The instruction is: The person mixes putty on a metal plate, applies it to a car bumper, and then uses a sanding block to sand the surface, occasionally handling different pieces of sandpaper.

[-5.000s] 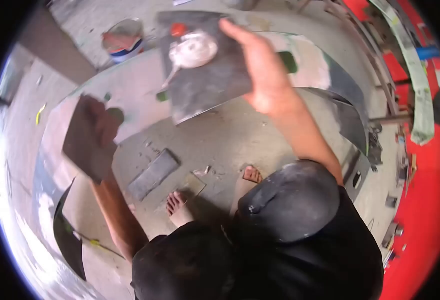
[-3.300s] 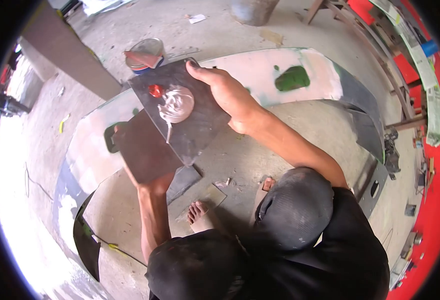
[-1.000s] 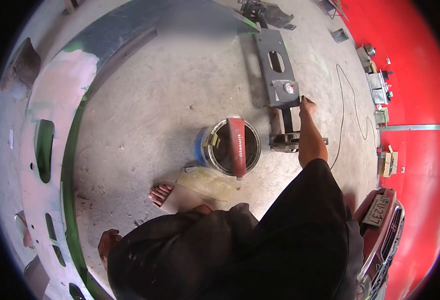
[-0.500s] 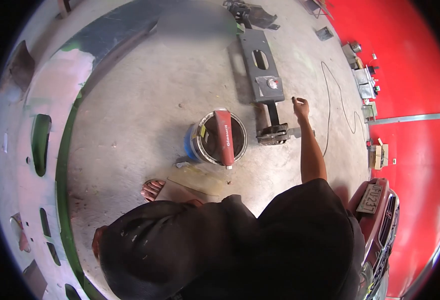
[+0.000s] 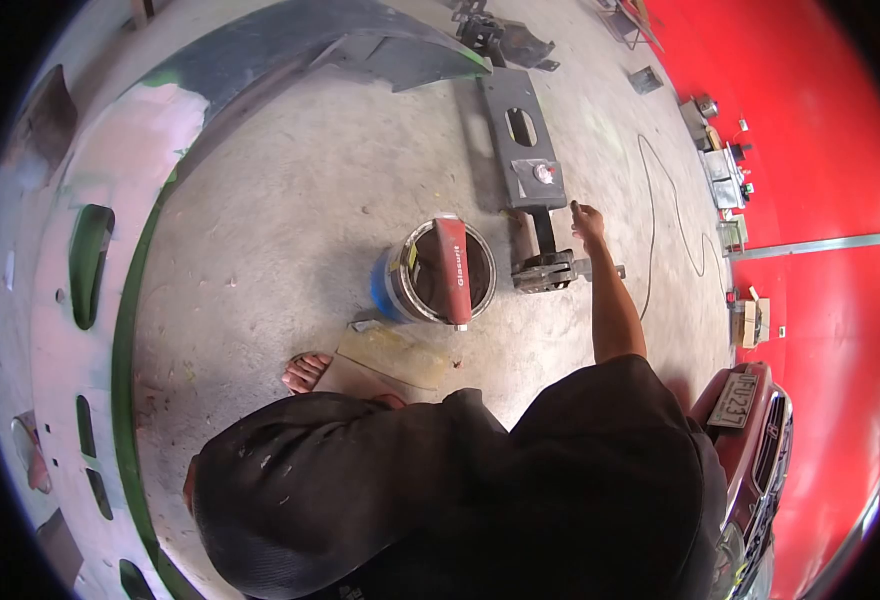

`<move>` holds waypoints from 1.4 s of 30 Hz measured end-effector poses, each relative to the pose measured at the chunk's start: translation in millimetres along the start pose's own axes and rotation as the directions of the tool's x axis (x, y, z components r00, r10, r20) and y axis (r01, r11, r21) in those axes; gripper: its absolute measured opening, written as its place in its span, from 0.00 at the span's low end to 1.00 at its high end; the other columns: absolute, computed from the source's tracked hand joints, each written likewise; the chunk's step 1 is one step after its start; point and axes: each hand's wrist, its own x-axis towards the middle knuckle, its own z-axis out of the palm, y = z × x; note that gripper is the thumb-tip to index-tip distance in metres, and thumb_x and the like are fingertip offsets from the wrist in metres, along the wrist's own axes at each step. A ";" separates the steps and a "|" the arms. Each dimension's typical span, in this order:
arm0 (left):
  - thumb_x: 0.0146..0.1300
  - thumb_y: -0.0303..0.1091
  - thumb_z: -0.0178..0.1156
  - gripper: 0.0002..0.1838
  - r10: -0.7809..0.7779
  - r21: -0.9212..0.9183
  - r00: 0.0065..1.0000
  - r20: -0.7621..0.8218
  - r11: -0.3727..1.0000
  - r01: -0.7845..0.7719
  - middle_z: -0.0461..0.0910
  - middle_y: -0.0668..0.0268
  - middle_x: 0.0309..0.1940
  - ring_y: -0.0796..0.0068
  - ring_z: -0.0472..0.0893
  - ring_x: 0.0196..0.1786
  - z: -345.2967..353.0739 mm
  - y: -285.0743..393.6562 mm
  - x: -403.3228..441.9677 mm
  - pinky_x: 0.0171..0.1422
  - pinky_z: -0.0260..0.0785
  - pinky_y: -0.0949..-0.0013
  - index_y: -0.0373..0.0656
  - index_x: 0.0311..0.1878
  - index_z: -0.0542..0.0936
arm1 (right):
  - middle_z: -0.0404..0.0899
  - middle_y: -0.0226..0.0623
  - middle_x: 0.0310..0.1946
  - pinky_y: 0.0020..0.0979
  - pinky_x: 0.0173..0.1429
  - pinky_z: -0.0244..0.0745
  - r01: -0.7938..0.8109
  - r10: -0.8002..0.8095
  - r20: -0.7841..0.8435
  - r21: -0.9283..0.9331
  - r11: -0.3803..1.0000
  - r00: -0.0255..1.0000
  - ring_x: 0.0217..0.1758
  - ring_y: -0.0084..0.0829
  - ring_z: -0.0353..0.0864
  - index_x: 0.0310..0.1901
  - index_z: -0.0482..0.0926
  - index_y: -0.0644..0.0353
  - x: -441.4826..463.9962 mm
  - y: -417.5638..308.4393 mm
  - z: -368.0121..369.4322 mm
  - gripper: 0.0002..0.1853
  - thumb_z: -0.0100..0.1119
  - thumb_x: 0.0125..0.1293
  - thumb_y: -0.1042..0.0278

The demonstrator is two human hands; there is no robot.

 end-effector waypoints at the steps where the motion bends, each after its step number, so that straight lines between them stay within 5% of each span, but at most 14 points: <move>1: 0.82 0.48 0.52 0.23 -0.003 0.001 1.000 0.000 1.000 0.003 0.82 0.64 0.31 0.75 0.80 0.31 -0.2 0.5 -0.3 0.38 0.72 0.69 0.34 0.50 0.83 | 0.88 0.41 0.34 0.35 0.36 0.83 0.017 -0.017 -0.015 -0.011 1.000 1.000 0.28 0.33 0.87 0.55 0.88 0.58 0.2 -3.0 2.2 0.27 0.66 0.70 0.40; 5: 0.82 0.48 0.52 0.23 -0.015 0.009 1.000 -0.008 1.000 0.015 0.82 0.64 0.31 0.75 0.80 0.31 0.3 -1.2 0.2 0.38 0.72 0.70 0.33 0.50 0.83 | 0.89 0.47 0.35 0.41 0.40 0.85 0.009 0.008 0.089 -0.195 0.981 0.996 0.29 0.39 0.89 0.53 0.88 0.59 12.0 4.8 10.0 0.28 0.57 0.74 0.40; 9: 0.82 0.49 0.53 0.24 -0.028 0.021 0.999 -0.020 0.999 0.028 0.82 0.63 0.31 0.75 0.80 0.30 -0.4 -2.5 1.3 0.37 0.71 0.70 0.33 0.50 0.83 | 0.85 0.33 0.33 0.37 0.33 0.81 -0.116 0.177 0.129 -0.380 0.918 0.976 0.28 0.30 0.84 0.51 0.87 0.52 28.3 25.2 28.5 0.25 0.52 0.78 0.38; 14: 0.82 0.49 0.53 0.24 -0.038 0.022 0.999 -0.030 0.999 0.039 0.82 0.63 0.30 0.75 0.79 0.30 0.2 -0.2 1.0 0.37 0.71 0.70 0.33 0.50 0.83 | 0.87 0.38 0.44 0.42 0.47 0.80 -0.167 0.189 0.413 -0.089 0.982 0.891 0.40 0.35 0.85 0.60 0.82 0.57 11.1 37.6 34.0 0.27 0.48 0.81 0.41; 27: 0.81 0.50 0.53 0.25 -0.034 0.027 0.999 -0.040 0.999 0.035 0.82 0.62 0.29 0.75 0.79 0.29 -4.1 3.1 0.8 0.35 0.70 0.70 0.33 0.49 0.83 | 0.84 0.29 0.41 0.38 0.44 0.80 0.111 -0.015 0.340 -0.266 0.958 0.940 0.41 0.28 0.81 0.56 0.87 0.52 37.0 67.7 47.5 0.19 0.55 0.76 0.50; 30: 0.81 0.50 0.53 0.25 -0.027 0.030 0.999 -0.044 0.999 0.028 0.82 0.62 0.29 0.75 0.79 0.28 -6.0 4.4 -0.4 0.35 0.70 0.70 0.32 0.49 0.83 | 0.84 0.32 0.40 0.41 0.47 0.82 0.006 0.065 0.270 -0.254 0.967 0.961 0.41 0.30 0.82 0.55 0.88 0.54 10.4 40.1 41.5 0.19 0.55 0.75 0.53; 33: 0.81 0.50 0.54 0.25 -0.021 0.033 0.999 -0.038 0.999 0.022 0.82 0.62 0.29 0.75 0.79 0.28 -5.4 4.5 -2.3 0.35 0.70 0.70 0.32 0.49 0.83 | 0.90 0.45 0.50 0.41 0.56 0.84 0.092 0.030 0.282 -0.408 0.908 0.959 0.50 0.42 0.90 0.56 0.88 0.51 5.5 29.6 36.9 0.20 0.56 0.70 0.55; 37: 0.81 0.51 0.54 0.25 -0.002 0.017 0.999 -0.040 1.000 0.003 0.82 0.62 0.29 0.75 0.78 0.28 -5.2 7.5 -5.6 0.34 0.70 0.70 0.32 0.49 0.83 | 0.90 0.49 0.44 0.46 0.51 0.84 -0.057 0.080 0.247 -0.099 0.993 0.966 0.48 0.45 0.91 0.44 0.90 0.61 55.5 96.1 54.5 0.17 0.60 0.62 0.58; 38: 0.81 0.51 0.54 0.25 0.011 0.008 0.999 -0.042 1.000 -0.011 0.82 0.62 0.29 0.75 0.78 0.28 -5.7 9.2 -7.1 0.34 0.70 0.71 0.32 0.49 0.83 | 0.87 0.38 0.42 0.45 0.45 0.84 0.002 0.091 0.316 -0.283 0.959 0.944 0.40 0.38 0.84 0.48 0.88 0.54 113.3 154.1 67.0 0.13 0.60 0.68 0.62; 39: 0.81 0.51 0.54 0.25 0.028 0.002 0.999 -0.041 1.000 -0.028 0.82 0.62 0.29 0.75 0.78 0.28 -5.9 10.8 -9.5 0.34 0.70 0.71 0.32 0.49 0.83 | 0.87 0.44 0.49 0.44 0.52 0.84 0.164 0.153 0.350 -0.726 0.668 0.924 0.48 0.40 0.87 0.52 0.88 0.55 85.6 109.2 52.8 0.18 0.63 0.62 0.63; 40: 0.81 0.51 0.54 0.25 0.041 -0.002 0.999 -0.032 0.999 -0.041 0.82 0.62 0.29 0.75 0.78 0.28 -9.3 15.2 -13.9 0.34 0.69 0.71 0.32 0.49 0.83 | 0.87 0.50 0.55 0.42 0.59 0.84 0.348 0.214 0.383 -0.920 0.181 0.899 0.57 0.43 0.89 0.56 0.88 0.56 55.9 61.2 37.5 0.24 0.66 0.55 0.64; 41: 0.81 0.51 0.54 0.25 0.061 -0.010 0.998 -0.027 0.998 -0.061 0.82 0.62 0.28 0.75 0.78 0.27 -10.2 18.9 -17.6 0.34 0.69 0.71 0.32 0.49 0.83 | 0.85 0.54 0.59 0.44 0.66 0.79 0.060 0.020 0.083 -0.839 0.542 0.996 0.62 0.48 0.85 0.58 0.86 0.56 44.6 58.1 29.8 0.26 0.65 0.55 0.65; 42: 0.81 0.51 0.54 0.26 0.056 -0.024 0.998 -0.031 0.998 -0.057 0.82 0.62 0.28 0.75 0.78 0.27 -11.2 23.2 -20.9 0.34 0.69 0.71 0.32 0.48 0.83 | 0.82 0.58 0.62 0.46 0.73 0.75 0.042 -0.177 -0.227 -0.500 0.865 0.958 0.68 0.52 0.81 0.61 0.85 0.56 35.1 56.6 22.6 0.29 0.64 0.55 0.66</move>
